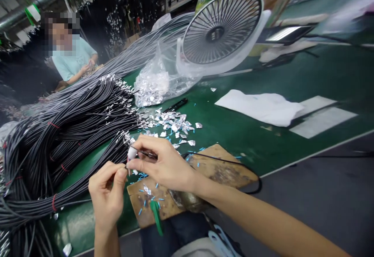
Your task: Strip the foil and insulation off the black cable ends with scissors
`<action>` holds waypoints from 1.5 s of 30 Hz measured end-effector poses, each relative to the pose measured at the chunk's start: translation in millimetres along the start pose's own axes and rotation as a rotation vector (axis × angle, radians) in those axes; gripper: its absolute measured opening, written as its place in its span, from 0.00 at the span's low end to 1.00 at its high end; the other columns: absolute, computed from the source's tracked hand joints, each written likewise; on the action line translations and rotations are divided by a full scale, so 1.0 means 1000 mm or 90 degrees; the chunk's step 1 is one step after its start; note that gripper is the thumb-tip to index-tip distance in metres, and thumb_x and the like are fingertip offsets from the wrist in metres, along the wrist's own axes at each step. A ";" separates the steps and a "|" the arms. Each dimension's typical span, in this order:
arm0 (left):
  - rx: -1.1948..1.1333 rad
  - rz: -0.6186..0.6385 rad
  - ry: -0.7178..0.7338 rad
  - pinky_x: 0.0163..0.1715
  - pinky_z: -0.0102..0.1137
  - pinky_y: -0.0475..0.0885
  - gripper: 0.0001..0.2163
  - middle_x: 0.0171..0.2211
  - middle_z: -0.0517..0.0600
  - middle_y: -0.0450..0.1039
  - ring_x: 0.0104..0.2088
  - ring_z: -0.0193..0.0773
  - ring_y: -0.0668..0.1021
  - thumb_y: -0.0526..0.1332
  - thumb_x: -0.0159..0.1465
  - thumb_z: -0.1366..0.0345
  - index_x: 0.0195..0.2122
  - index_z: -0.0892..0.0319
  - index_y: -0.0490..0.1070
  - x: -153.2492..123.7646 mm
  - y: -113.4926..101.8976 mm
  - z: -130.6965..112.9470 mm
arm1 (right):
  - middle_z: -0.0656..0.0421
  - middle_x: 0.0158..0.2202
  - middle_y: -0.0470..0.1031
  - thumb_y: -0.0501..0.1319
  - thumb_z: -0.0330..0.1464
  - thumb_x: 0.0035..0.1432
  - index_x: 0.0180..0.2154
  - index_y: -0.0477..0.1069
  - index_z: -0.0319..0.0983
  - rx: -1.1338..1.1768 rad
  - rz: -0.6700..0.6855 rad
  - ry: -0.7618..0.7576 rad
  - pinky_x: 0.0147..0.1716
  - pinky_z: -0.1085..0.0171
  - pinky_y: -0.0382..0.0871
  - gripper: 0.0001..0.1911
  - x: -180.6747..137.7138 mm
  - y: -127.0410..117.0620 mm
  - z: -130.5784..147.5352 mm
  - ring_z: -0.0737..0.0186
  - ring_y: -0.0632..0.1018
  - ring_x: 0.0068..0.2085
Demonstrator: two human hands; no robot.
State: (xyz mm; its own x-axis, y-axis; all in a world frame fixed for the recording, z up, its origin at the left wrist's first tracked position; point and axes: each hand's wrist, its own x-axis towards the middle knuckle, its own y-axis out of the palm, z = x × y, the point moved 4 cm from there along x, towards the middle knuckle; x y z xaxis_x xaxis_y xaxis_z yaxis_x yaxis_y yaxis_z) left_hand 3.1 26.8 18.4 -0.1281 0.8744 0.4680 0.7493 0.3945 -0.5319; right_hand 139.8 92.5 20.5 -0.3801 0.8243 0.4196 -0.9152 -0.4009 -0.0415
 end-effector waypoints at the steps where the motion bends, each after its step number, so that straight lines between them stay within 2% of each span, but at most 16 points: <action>1: 0.015 0.016 -0.001 0.20 0.25 0.61 0.14 0.18 0.45 0.65 0.20 0.29 0.67 0.58 0.61 0.65 0.18 0.61 0.67 -0.001 0.001 0.002 | 0.63 0.26 0.68 0.65 0.32 0.54 0.25 0.69 0.36 0.012 0.006 0.013 0.27 0.69 0.60 0.09 0.000 0.000 -0.001 0.70 0.67 0.28; 5: 0.058 0.026 -0.001 0.22 0.26 0.63 0.13 0.19 0.46 0.67 0.21 0.31 0.68 0.57 0.62 0.64 0.20 0.60 0.70 -0.003 0.000 0.009 | 0.64 0.24 0.67 0.65 0.27 0.53 0.24 0.68 0.36 0.022 0.022 0.040 0.28 0.68 0.60 0.08 0.001 0.001 -0.004 0.70 0.67 0.28; 11: 0.052 -0.028 -0.012 0.21 0.27 0.63 0.12 0.19 0.47 0.68 0.21 0.33 0.68 0.58 0.61 0.60 0.23 0.58 0.73 -0.004 0.002 0.009 | 0.63 0.25 0.67 0.63 0.32 0.57 0.24 0.68 0.36 -0.046 -0.004 -0.031 0.29 0.67 0.60 0.11 0.000 -0.001 0.001 0.70 0.67 0.28; 16: 0.027 -0.054 -0.012 0.21 0.29 0.63 0.12 0.19 0.48 0.68 0.21 0.34 0.68 0.57 0.61 0.59 0.25 0.57 0.74 -0.002 0.003 0.002 | 0.63 0.24 0.66 0.64 0.41 0.56 0.23 0.67 0.36 -0.083 -0.024 -0.031 0.28 0.68 0.59 0.17 0.001 -0.003 0.001 0.69 0.66 0.27; 20: 0.040 -0.047 -0.012 0.21 0.28 0.62 0.12 0.17 0.48 0.64 0.21 0.35 0.68 0.58 0.61 0.59 0.22 0.57 0.72 -0.002 0.005 0.005 | 0.65 0.21 0.63 0.60 0.42 0.60 0.22 0.67 0.36 -0.089 0.052 -0.070 0.27 0.68 0.57 0.19 0.001 0.001 0.002 0.71 0.63 0.24; 22: 0.038 -0.045 -0.009 0.20 0.28 0.61 0.15 0.16 0.48 0.61 0.20 0.35 0.67 0.58 0.60 0.58 0.19 0.57 0.70 -0.003 0.005 0.008 | 0.65 0.20 0.61 0.59 0.41 0.61 0.20 0.65 0.36 -0.086 0.063 -0.096 0.27 0.67 0.56 0.21 0.000 0.002 0.003 0.71 0.62 0.24; 25: 0.010 -0.023 -0.026 0.20 0.29 0.60 0.18 0.15 0.48 0.60 0.20 0.35 0.66 0.56 0.61 0.56 0.16 0.57 0.67 -0.003 0.004 0.010 | 0.64 0.20 0.61 0.60 0.42 0.60 0.20 0.64 0.37 0.000 0.089 -0.070 0.25 0.67 0.55 0.21 0.001 0.003 0.001 0.71 0.62 0.24; 29: -0.087 0.063 -0.100 0.19 0.28 0.59 0.18 0.16 0.48 0.61 0.19 0.32 0.65 0.58 0.60 0.55 0.17 0.59 0.68 -0.004 0.004 0.010 | 0.64 0.20 0.62 0.60 0.47 0.55 0.22 0.64 0.38 0.233 0.226 0.041 0.22 0.68 0.57 0.21 0.002 0.011 -0.006 0.71 0.63 0.22; 31: -0.122 0.068 -0.147 0.16 0.26 0.57 0.17 0.16 0.46 0.61 0.17 0.30 0.63 0.59 0.61 0.55 0.18 0.60 0.68 -0.002 0.005 0.010 | 0.64 0.20 0.61 0.58 0.44 0.57 0.21 0.63 0.38 0.199 0.196 0.009 0.22 0.68 0.55 0.19 0.004 0.011 -0.005 0.70 0.63 0.22; 34: -0.142 0.046 -0.223 0.14 0.24 0.54 0.16 0.16 0.45 0.62 0.16 0.27 0.61 0.61 0.58 0.55 0.21 0.62 0.70 0.002 0.007 0.010 | 0.63 0.20 0.58 0.55 0.32 0.55 0.19 0.61 0.38 -0.053 0.060 -0.140 0.21 0.67 0.48 0.14 0.003 0.006 0.002 0.70 0.58 0.22; 36: -0.166 0.052 -0.248 0.15 0.23 0.55 0.16 0.16 0.44 0.61 0.17 0.26 0.61 0.64 0.55 0.54 0.21 0.63 0.70 0.005 0.010 0.010 | 0.62 0.21 0.58 0.54 0.29 0.52 0.18 0.60 0.38 -0.159 0.011 -0.193 0.21 0.66 0.44 0.12 0.000 0.006 0.005 0.70 0.55 0.22; 38: -0.187 0.064 -0.231 0.15 0.23 0.55 0.17 0.16 0.44 0.60 0.17 0.26 0.61 0.63 0.56 0.53 0.20 0.62 0.68 0.007 0.011 0.009 | 0.63 0.20 0.57 0.54 0.31 0.53 0.18 0.59 0.38 -0.102 0.031 -0.141 0.21 0.67 0.46 0.13 0.001 0.007 0.003 0.70 0.56 0.22; 40: -0.195 0.064 -0.183 0.15 0.23 0.55 0.19 0.17 0.45 0.60 0.17 0.26 0.61 0.61 0.59 0.53 0.19 0.62 0.66 0.007 0.010 0.006 | 0.66 0.17 0.56 0.56 0.37 0.56 0.19 0.59 0.39 0.066 0.096 -0.027 0.19 0.68 0.50 0.16 0.003 0.009 -0.002 0.72 0.57 0.19; 42: -0.190 0.052 -0.125 0.16 0.23 0.56 0.20 0.17 0.45 0.60 0.18 0.27 0.62 0.59 0.61 0.54 0.17 0.61 0.64 0.007 0.007 0.004 | 0.69 0.14 0.52 0.59 0.44 0.54 0.19 0.60 0.40 0.236 0.138 0.086 0.16 0.70 0.50 0.19 0.005 0.012 -0.007 0.74 0.55 0.16; 43: -0.184 0.044 -0.103 0.16 0.23 0.56 0.20 0.17 0.45 0.59 0.18 0.27 0.62 0.59 0.62 0.55 0.17 0.61 0.64 0.006 0.006 0.003 | 0.71 0.13 0.51 0.60 0.46 0.53 0.19 0.59 0.40 0.296 0.121 0.132 0.15 0.70 0.48 0.21 0.006 0.011 -0.010 0.75 0.53 0.15; 45: -0.172 0.026 -0.082 0.15 0.23 0.55 0.19 0.16 0.45 0.58 0.17 0.27 0.61 0.58 0.63 0.56 0.18 0.61 0.65 0.005 0.003 0.002 | 0.71 0.13 0.51 0.60 0.49 0.52 0.19 0.57 0.40 0.345 0.026 0.190 0.13 0.70 0.44 0.22 0.007 0.006 -0.015 0.76 0.49 0.14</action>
State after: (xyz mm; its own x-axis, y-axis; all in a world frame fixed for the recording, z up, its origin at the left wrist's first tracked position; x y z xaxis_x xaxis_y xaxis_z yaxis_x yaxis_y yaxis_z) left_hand 3.7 33.2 17.6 -0.1628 0.9234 0.3476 0.8994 0.2838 -0.3326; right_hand 129.7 101.7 9.9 -0.5059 0.8491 0.1518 -0.7309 -0.5155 0.4474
